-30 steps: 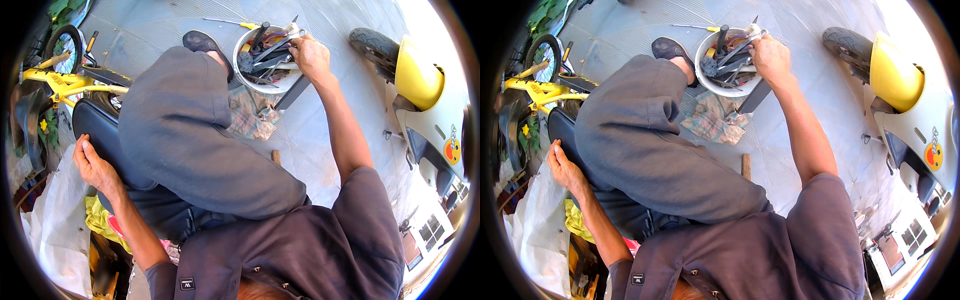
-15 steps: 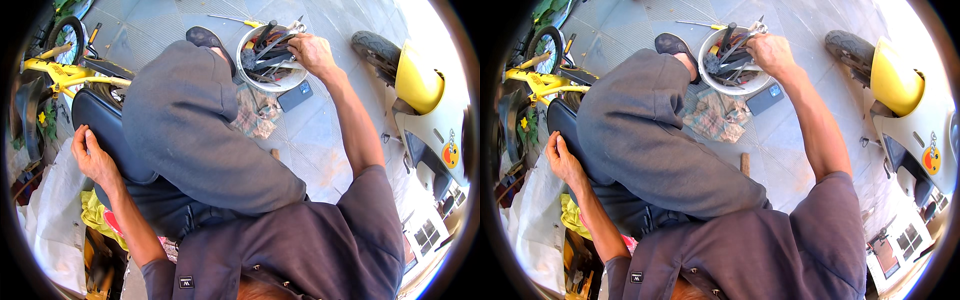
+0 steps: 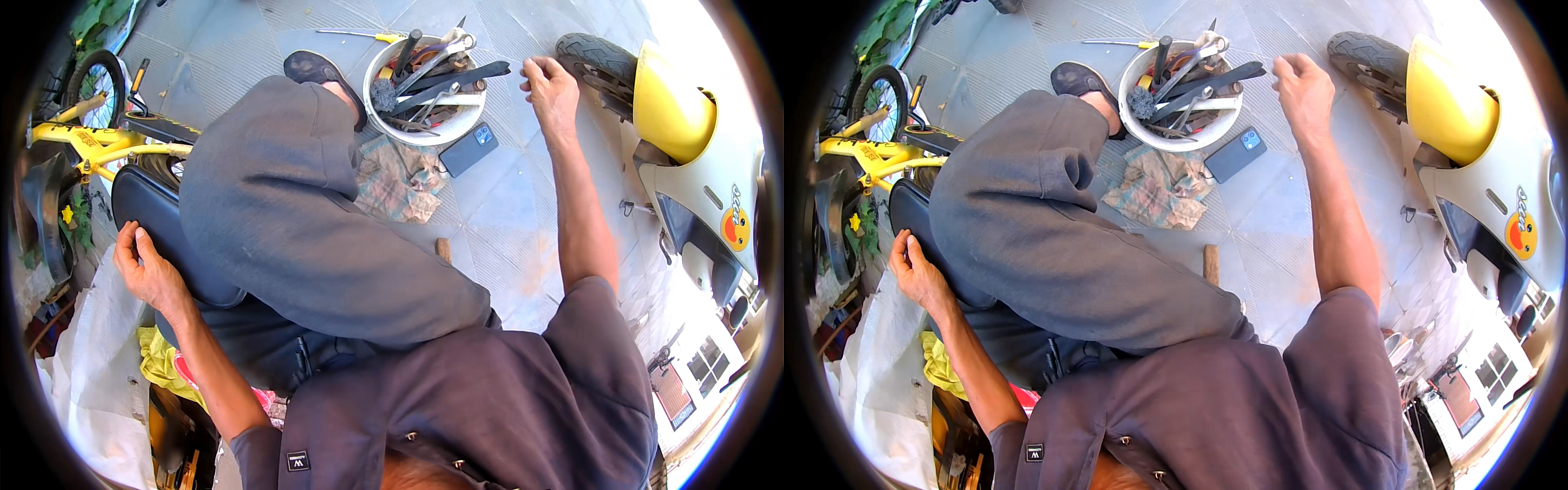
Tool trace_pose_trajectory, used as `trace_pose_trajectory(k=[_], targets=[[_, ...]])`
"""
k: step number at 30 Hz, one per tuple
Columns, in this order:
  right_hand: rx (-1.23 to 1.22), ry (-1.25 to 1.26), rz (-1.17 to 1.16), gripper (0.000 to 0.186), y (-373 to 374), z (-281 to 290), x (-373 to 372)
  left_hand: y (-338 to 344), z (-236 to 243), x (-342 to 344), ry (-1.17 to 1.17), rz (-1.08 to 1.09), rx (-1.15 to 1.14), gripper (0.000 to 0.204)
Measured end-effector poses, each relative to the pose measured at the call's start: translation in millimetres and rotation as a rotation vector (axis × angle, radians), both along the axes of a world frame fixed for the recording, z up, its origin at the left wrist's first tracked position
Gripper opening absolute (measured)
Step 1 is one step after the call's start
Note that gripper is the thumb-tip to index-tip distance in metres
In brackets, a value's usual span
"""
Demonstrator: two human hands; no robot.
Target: The person is repairing a yellow bicycle, specifically focusing on the seat post area. They use a wrench and a multi-tool to tighten bolts and adjust the seat post clamp. The person also briefly handles a smartphone while sitting on a low stool.
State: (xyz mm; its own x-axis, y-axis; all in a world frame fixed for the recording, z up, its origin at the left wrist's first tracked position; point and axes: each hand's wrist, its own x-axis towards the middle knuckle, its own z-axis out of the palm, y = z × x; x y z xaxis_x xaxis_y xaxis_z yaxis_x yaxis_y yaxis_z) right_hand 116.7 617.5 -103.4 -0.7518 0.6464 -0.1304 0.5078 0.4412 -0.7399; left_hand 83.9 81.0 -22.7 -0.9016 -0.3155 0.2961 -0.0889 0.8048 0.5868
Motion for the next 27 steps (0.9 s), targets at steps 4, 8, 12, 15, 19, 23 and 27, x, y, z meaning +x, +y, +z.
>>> trace_pose_trajectory(k=[4,8,12,15,19,23,27], targets=[[-0.289,-0.264,-0.325,0.034,19.6,-108.5,64.9,-4.0,-0.3,1.3,0.009,-0.010,-0.056,0.018],[-0.648,-0.645,-0.471,0.077,-17.1,-194.6,113.6,-5.7,1.1,1.3,-0.014,0.003,-0.096,0.018],[-0.570,-0.847,-0.422,0.084,-40.1,-226.6,121.8,-5.3,1.5,1.8,-0.032,0.032,-0.069,0.018],[-0.299,-0.998,-0.375,0.096,-38.9,-261.7,118.2,-11.1,0.4,1.2,-0.054,0.026,-0.111,0.017],[-0.046,-1.001,-0.476,0.097,-73.0,-230.2,87.3,-14.6,4.9,5.5,-0.079,0.025,-0.137,0.019],[0.009,-1.011,-0.533,0.090,-78.8,-231.8,74.7,-18.6,2.5,3.1,-0.091,-0.020,-0.180,0.024],[-0.051,-0.964,-0.561,0.088,-79.5,-219.3,75.2,-19.2,2.6,2.3,-0.078,-0.030,-0.208,0.025]])
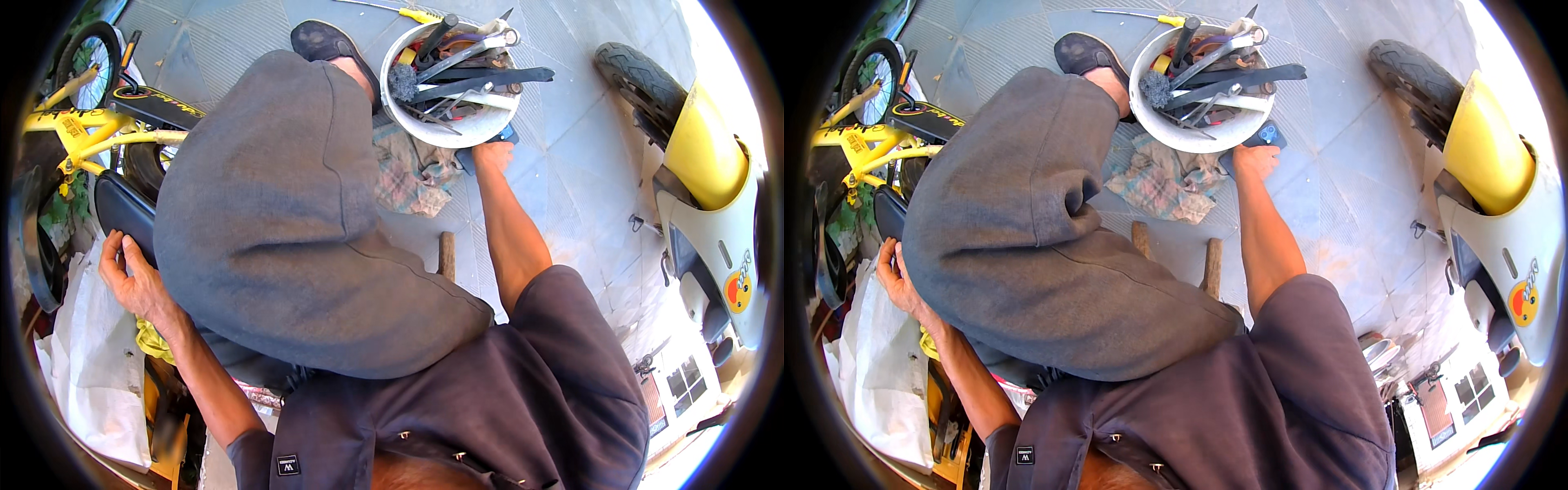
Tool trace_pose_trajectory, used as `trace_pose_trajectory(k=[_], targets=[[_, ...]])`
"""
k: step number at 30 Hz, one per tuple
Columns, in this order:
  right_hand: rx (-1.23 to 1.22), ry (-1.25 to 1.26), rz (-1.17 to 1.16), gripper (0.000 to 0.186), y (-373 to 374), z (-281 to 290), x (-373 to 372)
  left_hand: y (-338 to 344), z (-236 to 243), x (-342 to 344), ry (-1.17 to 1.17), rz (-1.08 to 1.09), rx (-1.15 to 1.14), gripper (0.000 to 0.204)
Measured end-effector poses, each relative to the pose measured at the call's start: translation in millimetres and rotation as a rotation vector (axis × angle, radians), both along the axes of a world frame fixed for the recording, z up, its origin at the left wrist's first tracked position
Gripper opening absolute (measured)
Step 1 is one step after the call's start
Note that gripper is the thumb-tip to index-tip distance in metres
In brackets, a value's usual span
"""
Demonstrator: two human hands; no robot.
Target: The person is repairing a yellow bicycle, specifically focusing on the seat post area. They use a wrench and a multi-tool to tighten bolts and adjust the seat post clamp. The person also briefly handles a smartphone while sitting on a low stool.
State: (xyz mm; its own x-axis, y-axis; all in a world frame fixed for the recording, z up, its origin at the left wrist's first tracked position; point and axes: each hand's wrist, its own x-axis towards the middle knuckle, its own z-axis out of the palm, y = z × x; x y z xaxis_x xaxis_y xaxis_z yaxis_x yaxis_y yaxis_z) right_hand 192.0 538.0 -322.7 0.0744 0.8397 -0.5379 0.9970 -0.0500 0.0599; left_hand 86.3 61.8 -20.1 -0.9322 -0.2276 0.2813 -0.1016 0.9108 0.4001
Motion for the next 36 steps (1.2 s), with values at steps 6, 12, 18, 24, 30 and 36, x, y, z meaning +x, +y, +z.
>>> trace_pose_trajectory(k=[6,12,18,24,30,36], targets=[[-0.003,0.096,0.052,0.073,11.4,-11.7,30.1,12.2,2.4,-3.7,0.017,0.088,0.058,0.017],[-0.083,0.398,-0.075,0.033,38.9,-9.5,80.3,12.9,-1.1,-4.2,0.027,0.051,0.017,0.017],[-0.772,0.913,-0.492,0.022,11.9,24.4,98.6,5.8,0.1,-3.3,0.028,0.080,0.082,0.019],[-1.046,0.776,-0.481,0.013,-34.0,13.6,100.0,12.7,-0.2,-5.4,0.022,0.070,0.041,0.020],[-0.647,0.391,0.151,0.021,-28.5,43.5,92.9,2.3,-4.8,-6.2,0.040,0.042,0.033,0.020],[-0.382,1.032,0.239,0.019,-11.0,158.4,16.3,11.2,3.1,-4.4,0.023,0.071,-0.029,0.020]])
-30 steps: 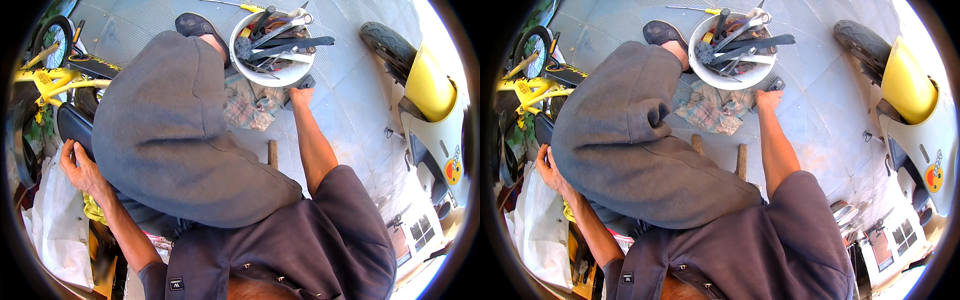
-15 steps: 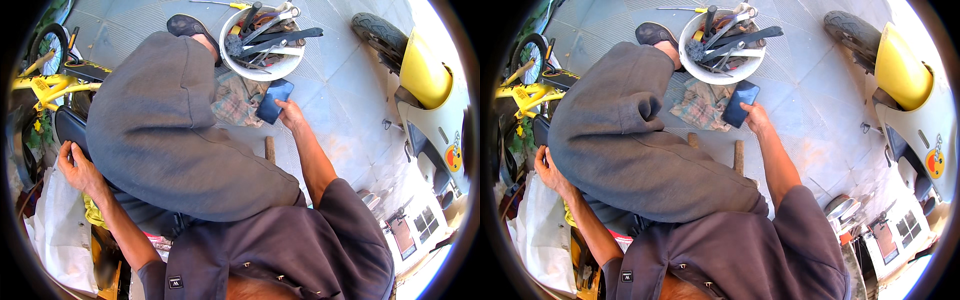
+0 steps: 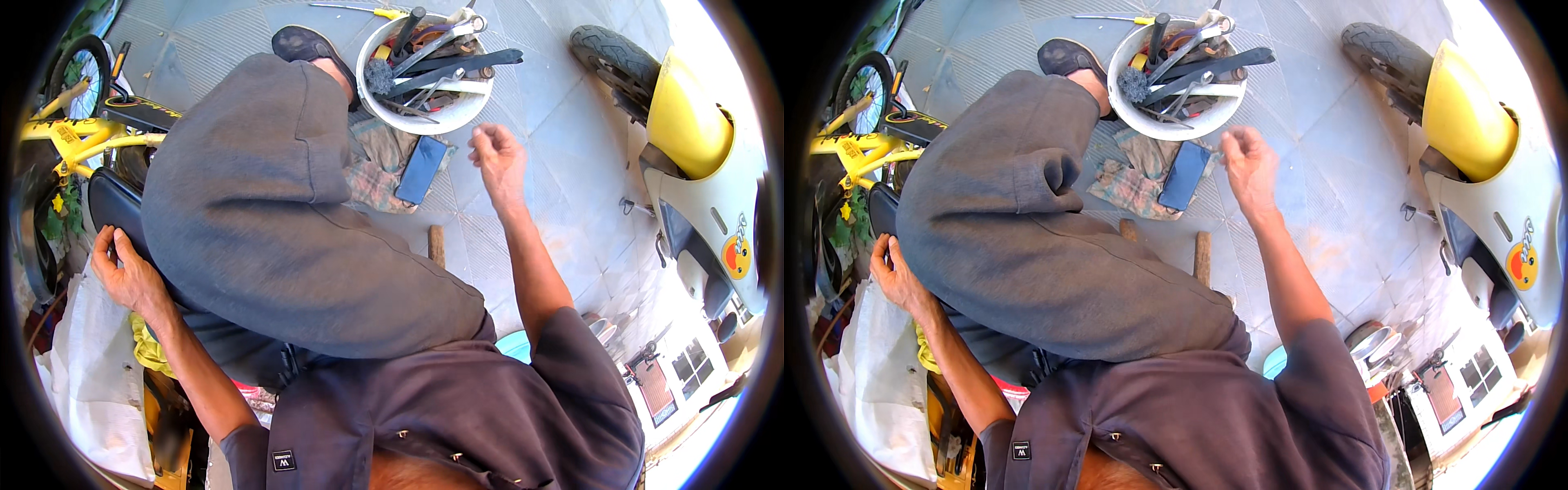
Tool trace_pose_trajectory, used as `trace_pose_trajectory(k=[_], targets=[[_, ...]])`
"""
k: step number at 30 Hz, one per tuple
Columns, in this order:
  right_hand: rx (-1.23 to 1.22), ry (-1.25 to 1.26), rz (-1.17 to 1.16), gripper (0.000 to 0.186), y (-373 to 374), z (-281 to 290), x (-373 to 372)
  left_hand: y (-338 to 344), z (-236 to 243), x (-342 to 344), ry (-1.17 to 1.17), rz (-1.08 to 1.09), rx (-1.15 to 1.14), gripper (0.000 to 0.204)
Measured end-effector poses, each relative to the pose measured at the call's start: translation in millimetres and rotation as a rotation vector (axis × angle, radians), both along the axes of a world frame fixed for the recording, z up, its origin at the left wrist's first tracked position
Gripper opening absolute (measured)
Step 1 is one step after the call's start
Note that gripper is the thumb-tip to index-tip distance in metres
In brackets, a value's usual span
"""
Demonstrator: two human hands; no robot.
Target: The person is repairing a yellow bicycle, specifically focusing on the seat post area. They use a wrench and a multi-tool to tighten bolts and adjust the seat post clamp. The person also briefly handles a smartphone while sitting on a low stool.
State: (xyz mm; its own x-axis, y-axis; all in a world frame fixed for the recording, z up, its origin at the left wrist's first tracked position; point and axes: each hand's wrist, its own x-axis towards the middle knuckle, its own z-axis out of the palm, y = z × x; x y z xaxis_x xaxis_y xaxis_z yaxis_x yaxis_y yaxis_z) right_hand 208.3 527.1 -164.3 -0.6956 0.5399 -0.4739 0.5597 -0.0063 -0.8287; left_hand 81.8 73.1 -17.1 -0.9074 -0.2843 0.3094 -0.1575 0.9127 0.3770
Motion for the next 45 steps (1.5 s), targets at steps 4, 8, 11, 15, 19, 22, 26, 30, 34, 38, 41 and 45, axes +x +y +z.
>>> trace_pose_trajectory(k=[4,8,11,15,19,22,26,30,34,38,41,45], targets=[[0.385,0.078,0.140,0.021,28.8,8.4,-58.4,-3.6,-3.6,-0.3,0.018,-0.017,0.028,0.020],[0.610,0.012,0.346,0.025,29.6,-1.1,-86.4,5.2,-0.4,-1.4,-0.005,-0.022,-0.028,0.019],[0.742,-0.032,0.471,0.025,18.3,-14.9,-91.3,5.6,-0.7,-0.6,-0.005,-0.011,-0.040,0.019],[0.693,-0.181,0.497,0.021,13.6,-8.6,-71.4,9.6,0.8,-0.1,-0.011,0.002,-0.071,0.019],[0.800,-0.157,0.449,0.021,11.8,-0.8,-46.1,-1.7,-4.8,0.3,0.031,-0.034,0.043,0.019],[0.797,-0.100,0.348,0.021,10.9,0.8,-43.7,2.6,-0.8,-0.3,0.006,-0.019,-0.010,0.019],[0.775,0.020,0.206,0.024,24.1,3.2,-65.6,2.9,-2.2,-2.3,0.004,-0.026,-0.056,0.019],[0.550,0.093,0.196,0.031,17.2,10.7,-100.9,2.2,1.1,-1.7,0.007,-0.038,-0.119,0.018],[0.432,0.080,0.218,0.022,28.8,-15.6,-112.2,5.5,-5.5,-4.1,0.025,-0.075,-0.071,0.018],[0.530,0.350,0.153,0.013,15.3,23.1,-103.7,10.1,2.1,1.2,0.038,-0.057,-0.083,0.017],[0.351,0.517,-0.077,0.014,20.9,75.5,-101.5,19.7,8.7,3.5,0.050,-0.047,-0.087,0.016],[0.180,0.649,-0.152,0.019,29.4,139.3,-113.9,28.7,0.7,-0.7,0.117,-0.059,-0.057,0.014]])
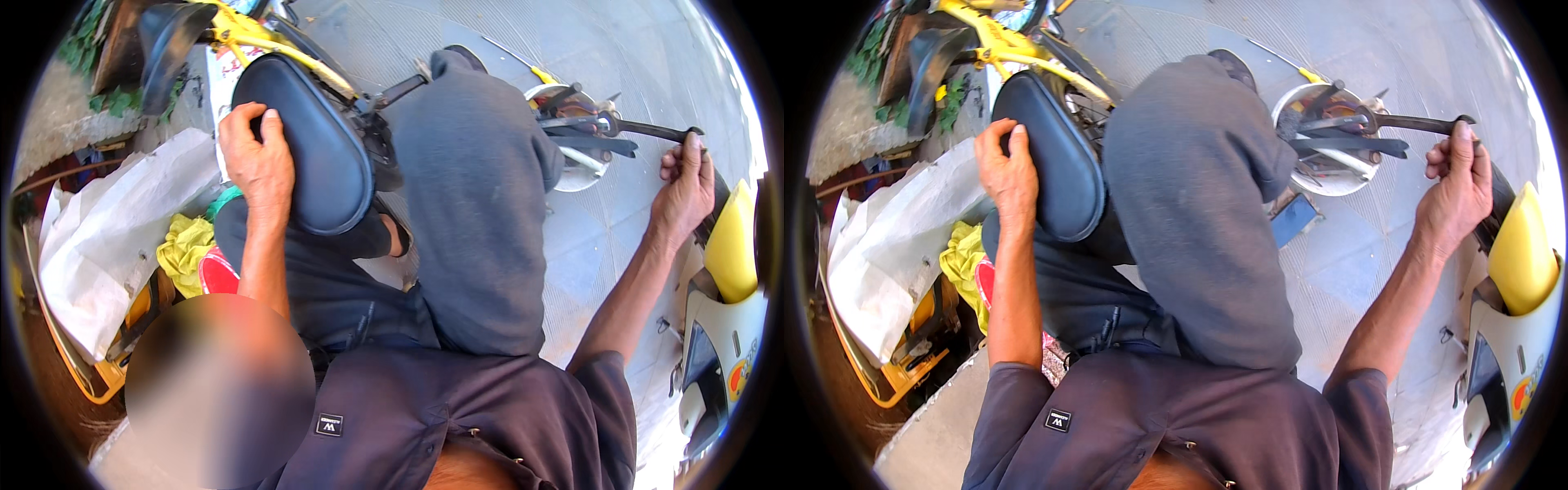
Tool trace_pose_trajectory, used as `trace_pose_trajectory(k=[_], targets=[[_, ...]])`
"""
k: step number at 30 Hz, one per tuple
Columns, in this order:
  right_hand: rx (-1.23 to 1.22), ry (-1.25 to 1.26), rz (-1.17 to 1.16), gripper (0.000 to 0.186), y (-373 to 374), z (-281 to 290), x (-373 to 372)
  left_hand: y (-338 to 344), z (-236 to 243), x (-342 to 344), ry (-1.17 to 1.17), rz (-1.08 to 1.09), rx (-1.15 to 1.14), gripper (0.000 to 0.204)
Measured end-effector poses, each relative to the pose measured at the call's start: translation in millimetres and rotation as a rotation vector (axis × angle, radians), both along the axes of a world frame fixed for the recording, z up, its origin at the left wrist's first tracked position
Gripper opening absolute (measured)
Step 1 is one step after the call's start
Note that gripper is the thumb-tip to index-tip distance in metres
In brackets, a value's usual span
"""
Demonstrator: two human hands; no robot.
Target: The person is repairing a yellow bicycle, specifically focusing on the seat post area. They use a wrench and a multi-tool to tighten bolts and adjust the seat post clamp. The person also briefly handles a smartphone while sitting on a low stool.
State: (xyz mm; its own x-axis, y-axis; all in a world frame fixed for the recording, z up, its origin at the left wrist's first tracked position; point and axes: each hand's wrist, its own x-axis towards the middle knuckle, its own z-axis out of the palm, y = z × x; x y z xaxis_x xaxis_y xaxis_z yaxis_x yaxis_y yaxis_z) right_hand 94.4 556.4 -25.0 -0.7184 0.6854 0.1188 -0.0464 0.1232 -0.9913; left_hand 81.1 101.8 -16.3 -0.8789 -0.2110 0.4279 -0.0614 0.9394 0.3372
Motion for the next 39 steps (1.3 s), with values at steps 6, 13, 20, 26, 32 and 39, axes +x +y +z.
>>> trace_pose_trajectory(k=[6,13,20,26,32,39], targets=[[-0.173,0.318,0.437,0.022,-73.0,88.7,-40.5,10.7,13.9,10.9,0.045,0.042,0.539,0.015],[-0.387,0.040,1.115,0.020,-206.0,141.2,-62.5,43.6,88.9,62.4,-0.277,-0.525,1.350,0.061],[-0.389,-0.336,1.541,0.022,-312.8,132.0,-64.5,10.8,91.7,90.0,-0.197,-0.458,1.799,0.041],[0.329,-0.373,1.392,0.045,-366.4,105.0,-68.3,-51.3,74.9,68.4,-0.150,0.131,1.628,0.033],[0.899,-0.206,1.125,0.038,-357.9,54.8,-96.5,-100.4,31.2,-7.9,-0.149,0.324,1.450,0.029],[0.994,-0.208,1.037,0.036,-364.1,40.5,-108.9,-80.4,-44.1,-72.1,-0.119,0.291,0.842,0.031]])
